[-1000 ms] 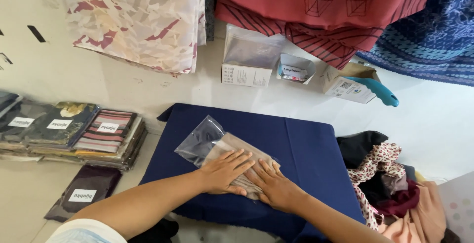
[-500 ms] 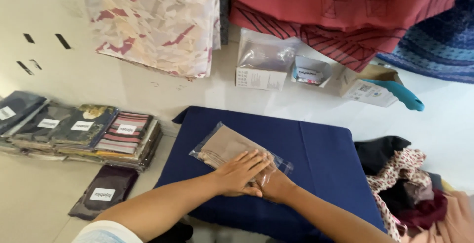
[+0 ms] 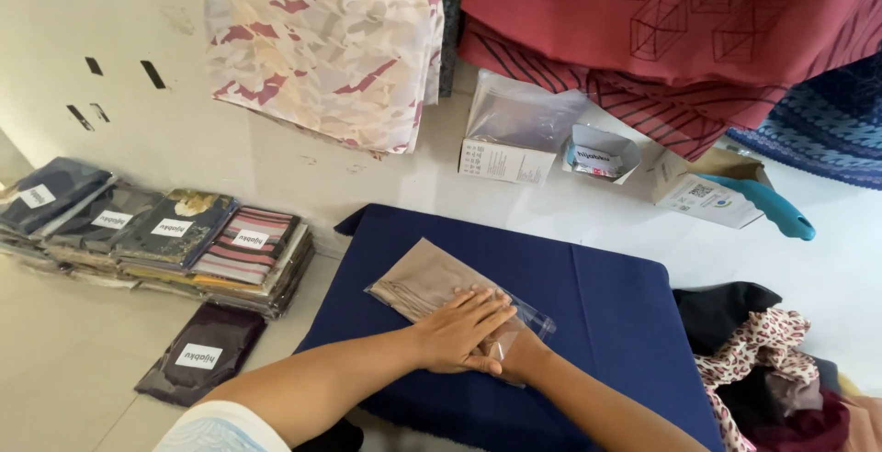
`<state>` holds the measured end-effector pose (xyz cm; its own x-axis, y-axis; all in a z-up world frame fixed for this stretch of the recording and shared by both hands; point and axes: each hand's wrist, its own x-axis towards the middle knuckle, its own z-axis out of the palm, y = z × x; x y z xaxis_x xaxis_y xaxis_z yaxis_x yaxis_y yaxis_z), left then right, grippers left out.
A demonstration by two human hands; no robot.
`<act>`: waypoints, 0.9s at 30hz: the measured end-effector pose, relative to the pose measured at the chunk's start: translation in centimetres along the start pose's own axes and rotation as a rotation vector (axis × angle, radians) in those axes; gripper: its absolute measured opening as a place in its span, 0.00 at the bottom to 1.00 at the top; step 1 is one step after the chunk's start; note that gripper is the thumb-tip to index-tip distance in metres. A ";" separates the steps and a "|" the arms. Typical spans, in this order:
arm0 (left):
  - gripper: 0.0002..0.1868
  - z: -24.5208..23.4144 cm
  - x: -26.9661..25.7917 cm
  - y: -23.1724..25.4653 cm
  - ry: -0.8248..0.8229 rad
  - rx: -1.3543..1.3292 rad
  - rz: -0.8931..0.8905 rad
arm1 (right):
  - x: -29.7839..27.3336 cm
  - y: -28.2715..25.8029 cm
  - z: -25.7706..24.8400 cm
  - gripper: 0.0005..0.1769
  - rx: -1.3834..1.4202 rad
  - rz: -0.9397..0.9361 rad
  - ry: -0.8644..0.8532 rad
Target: The person cleans a hijab with a lint roller, folds it, places it inside a clear plastic bag, and seals the bag with a label.
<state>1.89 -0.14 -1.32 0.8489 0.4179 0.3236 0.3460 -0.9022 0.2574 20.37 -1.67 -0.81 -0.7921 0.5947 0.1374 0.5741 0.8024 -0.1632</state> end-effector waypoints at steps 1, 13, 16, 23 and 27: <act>0.59 -0.1 0.0 0.0 -0.009 -0.001 -0.004 | 0.0 -0.1 -0.2 0.38 0.014 -0.001 0.003; 0.44 -3.0 -3.5 -6.4 0.035 0.169 -0.352 | -4.6 0.4 -3.3 0.35 -0.008 0.024 -0.130; 0.42 -2.6 -5.7 -8.5 -0.016 0.249 -0.460 | -5.7 -0.2 -4.9 0.34 -0.018 0.068 -0.203; 0.47 -2.3 -4.8 -4.2 -0.149 -0.046 -0.782 | -9.7 3.3 -5.7 0.32 -0.007 0.297 -0.249; 0.46 -2.8 -2.3 -0.4 -0.278 -0.094 -0.836 | -11.4 7.5 -4.6 0.36 -0.119 0.494 -0.225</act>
<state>-1.27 -0.46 0.36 0.4040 0.8845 -0.2333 0.8726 -0.2960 0.3886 34.63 -2.23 0.88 -0.4399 0.8868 -0.1420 0.8977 0.4386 -0.0420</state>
